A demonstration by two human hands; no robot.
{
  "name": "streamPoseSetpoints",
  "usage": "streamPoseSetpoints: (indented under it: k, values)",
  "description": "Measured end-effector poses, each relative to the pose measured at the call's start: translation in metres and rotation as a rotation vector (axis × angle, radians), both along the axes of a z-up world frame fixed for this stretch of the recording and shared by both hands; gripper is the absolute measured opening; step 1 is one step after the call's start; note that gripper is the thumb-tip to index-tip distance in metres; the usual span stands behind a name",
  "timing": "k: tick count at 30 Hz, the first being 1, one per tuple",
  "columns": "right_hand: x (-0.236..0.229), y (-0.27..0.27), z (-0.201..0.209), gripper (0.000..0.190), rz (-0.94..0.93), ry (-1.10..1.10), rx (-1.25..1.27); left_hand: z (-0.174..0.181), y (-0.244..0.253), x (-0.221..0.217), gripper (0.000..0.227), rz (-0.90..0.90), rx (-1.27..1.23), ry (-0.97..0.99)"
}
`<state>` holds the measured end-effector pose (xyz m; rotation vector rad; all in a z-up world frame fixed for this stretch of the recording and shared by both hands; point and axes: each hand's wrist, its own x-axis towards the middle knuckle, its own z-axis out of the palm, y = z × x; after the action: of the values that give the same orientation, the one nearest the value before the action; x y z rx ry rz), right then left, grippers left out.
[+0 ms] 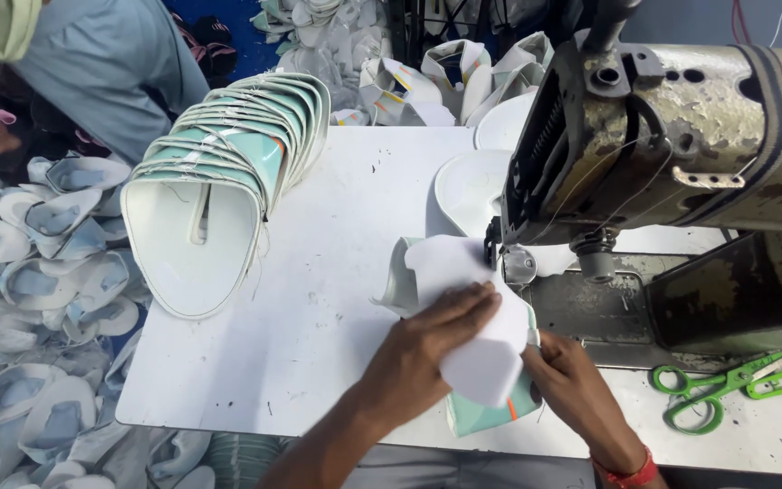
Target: The person uses a sewing machine to stitch white fabric onto the straps of light green slide sandals. They repeatedly pick up a sandal, align the fabric, sew it in place, and then place the finished item aside.
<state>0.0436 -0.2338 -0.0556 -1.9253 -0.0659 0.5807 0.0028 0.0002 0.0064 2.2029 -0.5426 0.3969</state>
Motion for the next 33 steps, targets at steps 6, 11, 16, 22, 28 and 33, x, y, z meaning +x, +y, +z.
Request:
streamPoseSetpoints:
  k: [6, 11, 16, 22, 28, 33]
  values:
    - [0.013, -0.013, -0.003, 0.03, 0.035, 0.003, -0.034, -0.01, -0.011, -0.012, 0.058, -0.06, -0.008, 0.046]
    - [0.014, -0.018, 0.006, 0.029, 0.063, 0.01, 0.003, -0.01, -0.026, -0.022, 0.062, -0.008, 0.024, 0.054]
    - [0.017, -0.023, 0.008, 0.027, 0.074, 0.01, -0.017, -0.012, -0.038, -0.023, 0.061, 0.005, -0.057, 0.079]
    - [0.014, -0.025, -0.005, 0.021, 0.096, -0.066, 0.036, -0.02, -0.034, -0.018, 0.059, 0.051, -0.047, 0.074]
    - [0.005, -0.01, -0.015, 0.021, 0.02, -0.06, 0.153, -0.013, -0.018, -0.004, 0.057, 0.042, -0.045, 0.035]
    - [-0.004, 0.018, -0.024, 0.022, -0.113, -0.112, 0.241, -0.004, 0.002, 0.016, 0.056, -0.018, -0.007, -0.016]
